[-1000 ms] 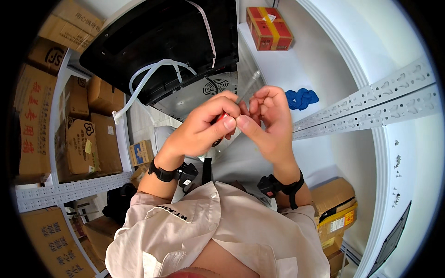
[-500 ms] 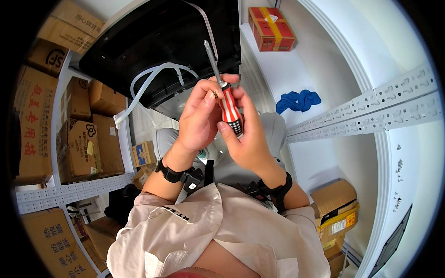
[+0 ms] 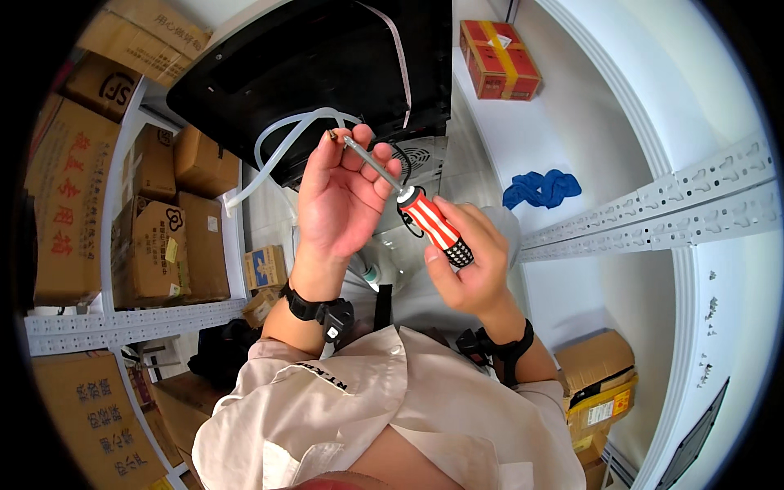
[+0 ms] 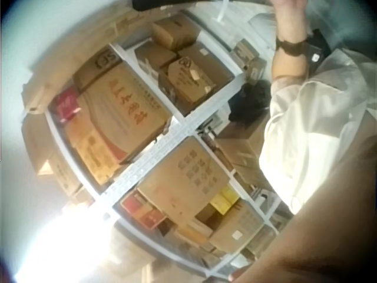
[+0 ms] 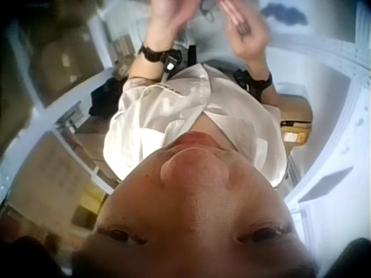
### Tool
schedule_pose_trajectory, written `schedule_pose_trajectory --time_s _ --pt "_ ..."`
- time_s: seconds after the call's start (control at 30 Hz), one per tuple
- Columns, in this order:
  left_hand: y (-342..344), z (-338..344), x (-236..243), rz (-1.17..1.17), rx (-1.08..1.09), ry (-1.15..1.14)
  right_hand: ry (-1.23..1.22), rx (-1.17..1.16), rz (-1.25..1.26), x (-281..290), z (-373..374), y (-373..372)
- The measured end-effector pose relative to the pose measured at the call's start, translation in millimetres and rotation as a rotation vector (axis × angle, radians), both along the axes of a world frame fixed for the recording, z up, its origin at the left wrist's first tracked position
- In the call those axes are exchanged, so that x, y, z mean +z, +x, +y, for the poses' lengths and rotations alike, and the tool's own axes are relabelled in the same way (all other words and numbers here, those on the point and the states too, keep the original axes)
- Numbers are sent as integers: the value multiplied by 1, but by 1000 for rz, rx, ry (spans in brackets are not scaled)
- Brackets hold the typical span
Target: The person sits on the floor and uses a screwdriver to remove and replace screws on a black appliance, at one point wiping the tool with a blue cloth and then continuing to fasten screws into the top panel.
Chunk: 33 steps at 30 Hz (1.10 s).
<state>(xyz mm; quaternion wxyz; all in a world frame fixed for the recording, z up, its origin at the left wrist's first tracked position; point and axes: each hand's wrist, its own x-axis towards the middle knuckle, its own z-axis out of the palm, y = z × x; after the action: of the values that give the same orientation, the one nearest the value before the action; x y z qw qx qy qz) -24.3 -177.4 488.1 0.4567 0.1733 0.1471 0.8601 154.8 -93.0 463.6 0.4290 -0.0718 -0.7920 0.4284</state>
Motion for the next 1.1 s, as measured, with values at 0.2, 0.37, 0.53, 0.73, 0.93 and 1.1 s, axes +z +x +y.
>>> schedule_pose_trajectory --time_s 0.2,0.37,0.53,0.73,0.93,1.1 --pt "-2 -2 -4 -15 -21 30 27 -9 -8 2 0 2" --pt "2 -2 -2 10 20 -2 6 -9 -25 7 -3 3" --pt "5 -1 0 138 173 -95 47 -38 -18 9 -4 4" --pt "8 -1 6 164 329 -164 216 -143 13 8 -8 -2" --pt "13 -1 5 375 609 -193 -149 180 -58 18 -14 8" --pt "11 -2 10 328 623 -139 -532 345 -96 32 -27 5"
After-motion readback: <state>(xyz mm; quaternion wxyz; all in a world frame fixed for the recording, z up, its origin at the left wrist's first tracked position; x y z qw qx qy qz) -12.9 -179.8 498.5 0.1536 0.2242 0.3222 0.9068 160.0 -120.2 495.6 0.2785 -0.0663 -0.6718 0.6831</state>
